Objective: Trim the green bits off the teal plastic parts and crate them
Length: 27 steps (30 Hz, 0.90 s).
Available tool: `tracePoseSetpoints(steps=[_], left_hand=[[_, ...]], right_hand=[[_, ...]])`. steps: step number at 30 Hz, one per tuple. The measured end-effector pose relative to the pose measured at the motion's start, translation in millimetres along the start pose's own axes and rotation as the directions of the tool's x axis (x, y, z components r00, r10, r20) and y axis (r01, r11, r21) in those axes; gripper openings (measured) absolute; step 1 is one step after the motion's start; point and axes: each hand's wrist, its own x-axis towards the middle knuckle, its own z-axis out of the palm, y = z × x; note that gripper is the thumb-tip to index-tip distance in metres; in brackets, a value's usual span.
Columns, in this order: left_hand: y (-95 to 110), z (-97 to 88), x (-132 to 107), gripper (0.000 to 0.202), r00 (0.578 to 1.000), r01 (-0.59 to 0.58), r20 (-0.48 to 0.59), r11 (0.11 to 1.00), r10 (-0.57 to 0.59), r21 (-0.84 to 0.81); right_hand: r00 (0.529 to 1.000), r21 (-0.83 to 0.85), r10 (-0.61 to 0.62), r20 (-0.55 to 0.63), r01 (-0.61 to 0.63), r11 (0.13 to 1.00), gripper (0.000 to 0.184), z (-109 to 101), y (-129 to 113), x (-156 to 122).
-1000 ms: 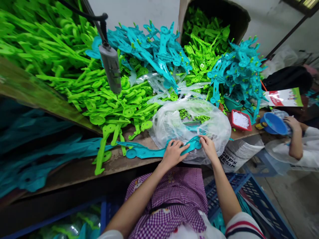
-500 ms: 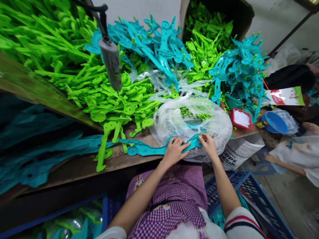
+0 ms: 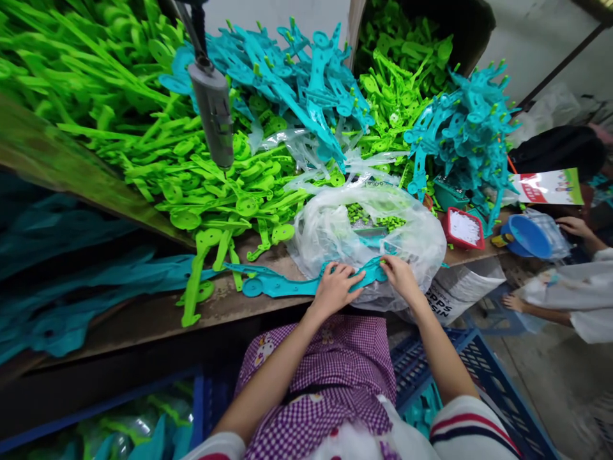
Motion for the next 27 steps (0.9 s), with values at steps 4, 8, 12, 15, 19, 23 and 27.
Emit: tracePoseSetpoints(steps=[4, 8, 12, 15, 19, 23, 27], left_hand=[[0, 1.5, 1, 0.037, 1.0, 0.001, 0.002, 1.0, -0.001, 0.006], [0, 1.4, 1, 0.038, 1.0, 0.0, 0.01, 1.0, 0.0, 0.006], [0, 0.1, 2, 0.039, 1.0, -0.008, 0.017, 1.0, 0.008, 0.006], [-1, -0.7, 1, 0.038, 1.0, -0.022, 0.021, 1.0, 0.022, 0.012], [3, -10.3, -8, 0.037, 0.997, -0.074, 0.009, 0.997, 0.074, 0.007], [19, -39.4, -19, 0.038, 0.991, -0.134, 0.005, 0.991, 0.134, 0.015], [39, -78.2, -20, 0.035, 0.973, -0.221, 0.079, 0.974, 0.216, 0.056]], right_hand=[[0.995, -0.134, -0.05, 0.088, 0.062, 0.989, 0.028, 0, -7, 4], [0.999, -0.134, -0.006, 0.046, 0.012, 0.991, 0.029, 8, -6, 1], [0.997, -0.001, 0.038, -0.066, -0.038, 0.999, 0.029, 17, -1, -6], [0.997, 0.036, 0.038, -0.07, -0.035, 0.999, 0.03, 9, -6, -12], [0.99, -0.039, -0.036, -0.138, 0.031, 0.999, 0.048, -23, -26, -23], [0.991, -0.114, -0.099, -0.087, 0.089, 0.99, 0.039, -51, -40, -35], [0.998, 0.02, -0.057, 0.008, 0.056, 0.998, 0.033, -61, -42, -53]])
